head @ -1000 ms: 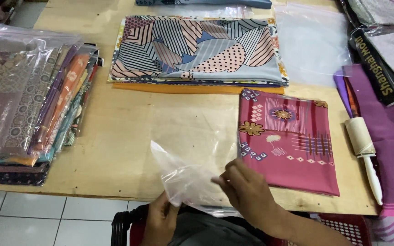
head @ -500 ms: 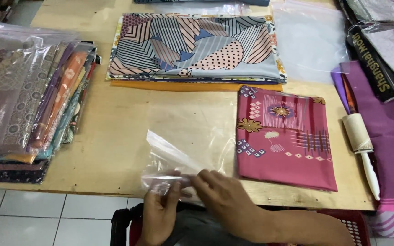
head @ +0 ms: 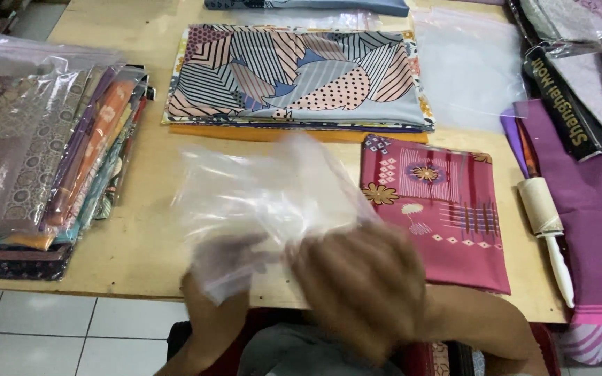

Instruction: The person uses a lint roller to clean a folded pink patterned cloth on a wooden table. They then place the cloth into a clear plastic bag, smooth it out, and seal the bag.

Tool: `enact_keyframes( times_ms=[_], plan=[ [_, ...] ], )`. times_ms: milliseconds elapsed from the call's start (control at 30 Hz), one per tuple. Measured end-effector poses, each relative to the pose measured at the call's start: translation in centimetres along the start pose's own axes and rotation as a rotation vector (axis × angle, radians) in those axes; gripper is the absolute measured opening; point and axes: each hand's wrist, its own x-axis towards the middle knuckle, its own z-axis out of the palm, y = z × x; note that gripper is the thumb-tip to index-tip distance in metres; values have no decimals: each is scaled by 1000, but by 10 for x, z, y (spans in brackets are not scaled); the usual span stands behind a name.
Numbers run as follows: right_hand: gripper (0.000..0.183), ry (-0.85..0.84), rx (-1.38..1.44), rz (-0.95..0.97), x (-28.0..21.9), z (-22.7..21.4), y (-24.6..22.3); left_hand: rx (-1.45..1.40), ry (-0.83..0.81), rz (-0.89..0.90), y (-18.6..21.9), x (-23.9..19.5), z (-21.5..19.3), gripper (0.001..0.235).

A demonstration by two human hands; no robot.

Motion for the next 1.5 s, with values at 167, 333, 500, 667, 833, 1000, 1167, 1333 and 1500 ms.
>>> enact_keyframes(
  times_ms=[167,333,500,667,833,1000,1167,1333,1500],
  plan=[
    [11,-114,-137,-47,-12,12,-29,-273,-124,-383,-43,8,-6,27],
    [8,-425,-1,174,-74,86,-33,-632,-264,-909,-85,-8,-14,41],
    [11,-582,22,143,-145,141,-34,-535,-350,-1202,-49,-13,-2,46],
    [11,-537,-21,247,-141,142,-30,-128,-556,-440,-45,-25,8,22],
    [33,-542,52,448,-146,128,-33,488,-635,351,-53,-9,13,27],
    [17,-573,403,717,-145,72,-25,789,-712,182,-67,-14,14,42],
    [34,-763,409,1066,-210,14,-5,442,-701,199,-53,-31,35,26],
    [66,-758,317,1020,-244,-24,-5,389,-830,263,-52,-24,64,32],
    [81,-918,409,965,-270,-38,-18,781,-946,826,-63,-7,93,41]
  ],
)
